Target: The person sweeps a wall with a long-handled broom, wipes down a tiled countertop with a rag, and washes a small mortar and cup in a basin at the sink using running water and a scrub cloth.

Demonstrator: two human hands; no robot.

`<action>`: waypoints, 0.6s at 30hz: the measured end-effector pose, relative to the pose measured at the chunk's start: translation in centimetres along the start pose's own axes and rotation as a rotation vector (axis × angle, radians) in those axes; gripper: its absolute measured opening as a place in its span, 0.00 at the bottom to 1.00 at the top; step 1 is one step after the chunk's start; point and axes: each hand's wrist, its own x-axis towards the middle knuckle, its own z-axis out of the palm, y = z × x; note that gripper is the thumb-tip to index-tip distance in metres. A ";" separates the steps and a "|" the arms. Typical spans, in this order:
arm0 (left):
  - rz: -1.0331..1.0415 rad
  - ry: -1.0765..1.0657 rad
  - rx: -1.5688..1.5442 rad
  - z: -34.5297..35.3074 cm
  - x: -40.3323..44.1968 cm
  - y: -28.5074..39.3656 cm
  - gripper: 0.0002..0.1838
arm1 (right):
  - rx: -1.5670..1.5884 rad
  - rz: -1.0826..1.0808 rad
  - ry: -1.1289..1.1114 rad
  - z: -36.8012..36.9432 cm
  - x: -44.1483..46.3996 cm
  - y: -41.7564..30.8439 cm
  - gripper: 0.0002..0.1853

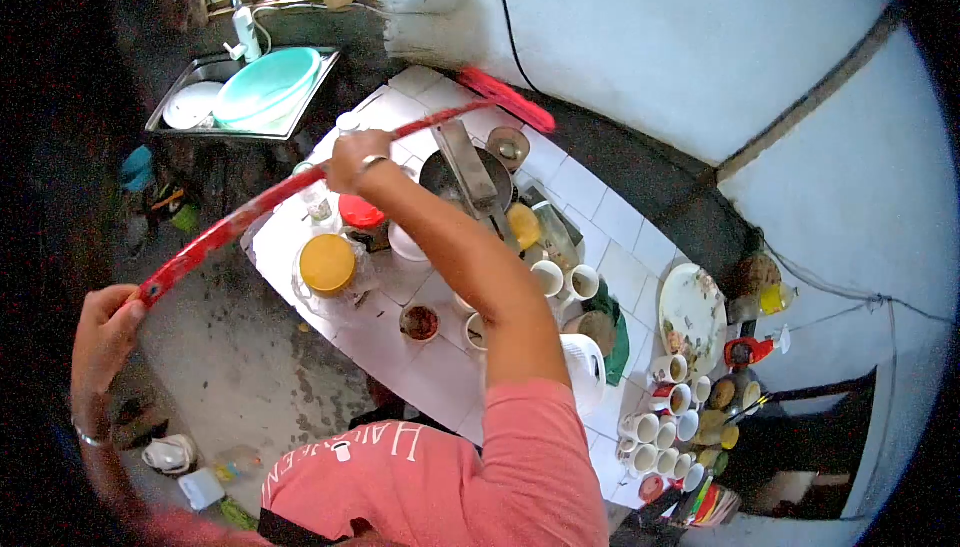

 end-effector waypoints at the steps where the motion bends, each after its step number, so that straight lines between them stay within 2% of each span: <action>1: -0.021 0.005 -0.012 -0.9 -0.2 -0.4 0.13 | 0.010 -0.035 0.006 -0.3 0.6 -0.8 0.18; 4: -0.008 0.072 -0.018 -2.8 -2.0 -1.7 0.15 | 0.072 -0.077 0.031 -2.6 0.3 -2.9 0.18; 5: -0.024 0.052 0.110 -2.7 -2.7 0.0 0.17 | 0.085 -0.088 0.024 -3.0 -0.4 -3.0 0.19; 6: 0.113 0.214 0.075 -2.1 -3.3 -2.0 0.19 | 0.043 -0.074 0.011 -3.8 -1.6 -3.0 0.17; 8: 0.090 0.035 0.019 -2.2 -3.8 -1.8 0.17 | 0.031 -0.021 0.055 -3.6 -3.9 -1.5 0.16; 10: 0.147 0.115 -0.023 1.1 -4.1 -1.0 0.16 | -0.061 -0.073 0.088 -3.2 -7.7 1.9 0.14; 12: 0.153 -0.191 -0.015 3.9 -2.3 1.2 0.15 | -0.065 0.073 0.005 -4.0 -12.2 5.4 0.12; 14: 0.179 -0.312 -0.035 8.7 -0.6 2.7 0.14 | -0.085 0.248 -0.075 -2.1 -15.1 10.2 0.12; 17: 0.189 -0.567 -0.043 15.8 2.1 5.4 0.15 | -0.166 0.330 -0.206 -0.5 -19.9 16.8 0.16; 18: 0.216 -0.639 -0.057 18.1 2.9 5.9 0.15 | -0.216 0.377 -0.199 3.2 -20.5 21.0 0.16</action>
